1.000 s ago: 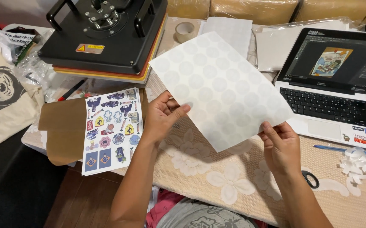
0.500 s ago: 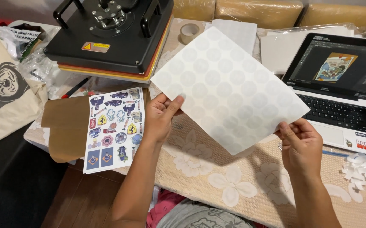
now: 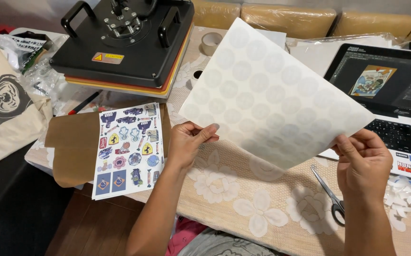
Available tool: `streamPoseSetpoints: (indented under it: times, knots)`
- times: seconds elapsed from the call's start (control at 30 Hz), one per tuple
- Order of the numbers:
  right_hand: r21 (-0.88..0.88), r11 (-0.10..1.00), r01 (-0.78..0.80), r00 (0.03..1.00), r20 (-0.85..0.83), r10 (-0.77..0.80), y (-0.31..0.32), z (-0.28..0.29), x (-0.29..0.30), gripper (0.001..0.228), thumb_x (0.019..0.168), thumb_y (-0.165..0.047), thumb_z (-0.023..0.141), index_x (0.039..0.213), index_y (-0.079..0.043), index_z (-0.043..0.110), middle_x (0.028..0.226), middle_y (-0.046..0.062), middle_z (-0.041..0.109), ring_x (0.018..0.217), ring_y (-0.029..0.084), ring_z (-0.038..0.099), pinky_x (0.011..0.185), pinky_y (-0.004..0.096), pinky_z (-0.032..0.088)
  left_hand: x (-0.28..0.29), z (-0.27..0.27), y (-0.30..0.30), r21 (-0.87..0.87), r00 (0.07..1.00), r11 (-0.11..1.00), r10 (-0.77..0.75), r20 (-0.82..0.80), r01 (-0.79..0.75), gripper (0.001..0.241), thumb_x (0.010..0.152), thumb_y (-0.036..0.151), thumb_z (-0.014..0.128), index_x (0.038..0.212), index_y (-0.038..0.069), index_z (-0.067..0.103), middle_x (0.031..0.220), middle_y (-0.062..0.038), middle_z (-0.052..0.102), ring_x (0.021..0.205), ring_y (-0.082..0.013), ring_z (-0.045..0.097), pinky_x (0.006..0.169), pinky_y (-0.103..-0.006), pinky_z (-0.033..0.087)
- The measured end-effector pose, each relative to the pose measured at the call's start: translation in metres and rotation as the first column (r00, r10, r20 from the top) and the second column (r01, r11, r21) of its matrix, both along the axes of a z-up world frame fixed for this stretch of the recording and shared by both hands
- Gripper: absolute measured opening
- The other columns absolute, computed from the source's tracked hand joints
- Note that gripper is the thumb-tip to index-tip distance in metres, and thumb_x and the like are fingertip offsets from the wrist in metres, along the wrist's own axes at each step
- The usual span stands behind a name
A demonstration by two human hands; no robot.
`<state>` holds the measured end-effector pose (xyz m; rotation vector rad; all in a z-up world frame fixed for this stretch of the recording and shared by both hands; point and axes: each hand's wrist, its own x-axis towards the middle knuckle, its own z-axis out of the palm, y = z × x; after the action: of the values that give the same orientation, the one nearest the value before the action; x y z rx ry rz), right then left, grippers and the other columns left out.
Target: The person handles a sheet of white circular stickers, peeling off a small piece and placing it in a red bowl. They then pick up and display a sheet of colorful stickers, followed by a packaged instruction manual for a 'SUBUSOCK' product, which they open and examine.
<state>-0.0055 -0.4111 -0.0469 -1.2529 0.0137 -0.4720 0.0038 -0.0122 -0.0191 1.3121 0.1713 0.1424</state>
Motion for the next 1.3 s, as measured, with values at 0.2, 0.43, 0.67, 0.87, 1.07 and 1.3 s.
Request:
streamPoseSetpoints:
  times: [0.2,0.43,0.67,0.87,1.07,1.3]
  knots:
    - [0.008,1.0,-0.019,1.0,0.014,0.019,-0.011,-0.007,-0.001,0.022,0.109,-0.003,0.082,0.125,-0.011,0.069,0.091,0.002,0.072,0.091,0.016,0.076,0.103,0.037,0.072,-0.01,0.007,-0.007,0.182,1.0,0.983,0.016,-0.011,-0.014,0.026,0.083,0.025,0.099,0.079,0.007,0.082,0.08,-0.013,0.089,0.079,-0.0179,0.088,0.077,-0.0306,0.069]
    - [0.038,0.999,0.033,0.999,-0.009,-0.032,-0.011,-0.006,-0.003,0.027,0.107,-0.007,0.084,0.13,-0.01,0.07,0.094,0.001,0.069,0.087,0.013,0.075,0.089,0.025,0.068,-0.019,0.011,-0.013,0.194,1.0,0.981,0.011,-0.028,-0.005,0.026,0.084,0.026,0.097,0.08,0.006,0.082,0.085,-0.014,0.091,0.084,-0.0192,0.091,0.081,-0.0306,0.071]
    - [0.104,0.992,0.071,0.997,-0.035,-0.067,-0.006,0.003,-0.009,0.024,0.111,-0.002,0.08,0.13,-0.013,0.069,0.089,0.004,0.066,0.082,0.018,0.074,0.082,0.023,0.061,-0.022,0.007,-0.011,0.231,0.996,0.973,0.015,-0.091,0.007,0.034,0.082,0.036,0.099,0.076,0.008,0.08,0.076,-0.005,0.083,0.076,-0.0119,0.075,0.069,-0.0289,0.057]
    - [0.15,0.986,0.072,0.997,0.002,-0.074,-0.012,0.022,-0.01,0.025,0.112,-0.003,0.077,0.133,-0.015,0.072,0.096,-0.002,0.067,0.092,0.013,0.071,0.093,0.028,0.063,-0.012,-0.023,0.02,0.132,0.983,0.975,-0.181,-0.003,0.18,0.073,0.065,0.057,0.097,0.114,0.007,0.074,0.106,-0.007,0.076,0.098,-0.0204,0.068,0.085,-0.0352,0.056]
    - [0.043,0.999,0.002,1.0,0.017,-0.003,-0.025,0.042,-0.004,0.03,0.105,-0.005,0.079,0.134,-0.007,0.072,0.092,0.001,0.07,0.074,0.007,0.063,0.071,0.018,0.054,0.016,-0.068,0.074,-0.124,0.831,0.835,-0.494,0.256,0.535,0.118,0.071,0.064,0.103,0.155,-0.005,0.059,0.125,-0.016,0.083,0.111,-0.0238,0.081,0.092,-0.0361,0.067]
    - [-0.321,0.943,-0.089,0.994,-0.086,0.064,-0.005,0.094,-0.013,0.032,0.1,-0.005,0.084,0.13,-0.005,0.077,0.099,0.008,0.079,0.091,0.01,0.072,0.088,0.021,0.059,-0.006,-0.052,0.069,0.011,0.794,0.811,-0.575,0.198,0.584,0.037,0.091,0.013,0.095,0.124,0.002,0.082,0.11,-0.006,0.081,0.096,-0.0197,0.077,0.079,-0.0291,0.064]
